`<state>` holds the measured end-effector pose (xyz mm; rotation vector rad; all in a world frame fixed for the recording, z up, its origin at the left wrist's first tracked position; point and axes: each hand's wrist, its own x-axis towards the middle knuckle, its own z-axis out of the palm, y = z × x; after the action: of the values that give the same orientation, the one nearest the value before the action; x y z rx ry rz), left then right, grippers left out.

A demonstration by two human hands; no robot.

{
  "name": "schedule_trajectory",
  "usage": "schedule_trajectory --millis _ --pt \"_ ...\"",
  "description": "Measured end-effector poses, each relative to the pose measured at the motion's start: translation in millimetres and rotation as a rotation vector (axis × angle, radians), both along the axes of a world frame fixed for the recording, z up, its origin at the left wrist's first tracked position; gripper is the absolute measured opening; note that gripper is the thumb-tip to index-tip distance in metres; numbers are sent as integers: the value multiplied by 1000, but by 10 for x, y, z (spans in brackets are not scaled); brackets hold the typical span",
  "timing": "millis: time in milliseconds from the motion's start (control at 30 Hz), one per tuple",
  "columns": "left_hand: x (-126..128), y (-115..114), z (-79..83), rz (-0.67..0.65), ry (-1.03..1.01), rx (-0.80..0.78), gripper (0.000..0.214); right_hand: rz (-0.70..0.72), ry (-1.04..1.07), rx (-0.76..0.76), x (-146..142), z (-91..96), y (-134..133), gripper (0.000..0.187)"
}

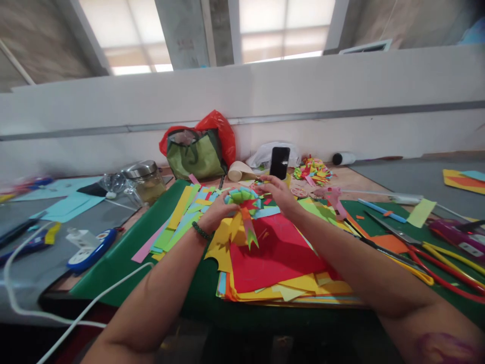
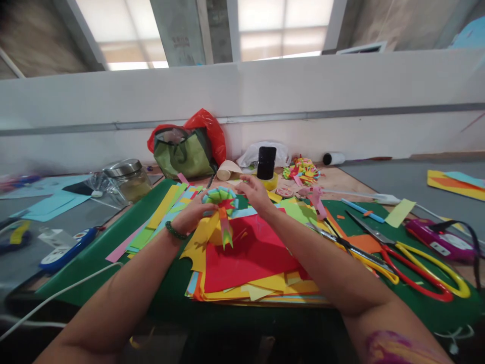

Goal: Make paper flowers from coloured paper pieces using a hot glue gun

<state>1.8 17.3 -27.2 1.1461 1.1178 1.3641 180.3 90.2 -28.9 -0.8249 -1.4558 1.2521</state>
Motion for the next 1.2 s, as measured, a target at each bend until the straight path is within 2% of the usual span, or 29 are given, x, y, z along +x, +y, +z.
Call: schedule_trajectory --millis 200,333,600,833,933,1067,1133,1200 --pt "-319 40 228 215 -289 -25 24 -244 107 109 201 74 268 34" --pt "-416 27 303 309 -424 -48 16 -317 110 132 299 98 404 30" --pt "-403 -68 420 337 -523 19 13 -296 29 178 269 -18 449 26" --pt "-417 -42 385 383 -511 19 13 -215 -22 226 259 -80 467 31" --pt "-368 -52 349 344 -501 7 14 -109 -50 236 247 -46 383 50" --pt "-176 -100 257 193 -482 -43 22 240 -88 269 94 23 45 85" --pt "-96 -124 221 132 -477 -59 26 412 -112 274 -31 44 -153 87" --pt "-91 -144 230 106 -481 -51 26 611 -179 277 -136 59 -288 67"
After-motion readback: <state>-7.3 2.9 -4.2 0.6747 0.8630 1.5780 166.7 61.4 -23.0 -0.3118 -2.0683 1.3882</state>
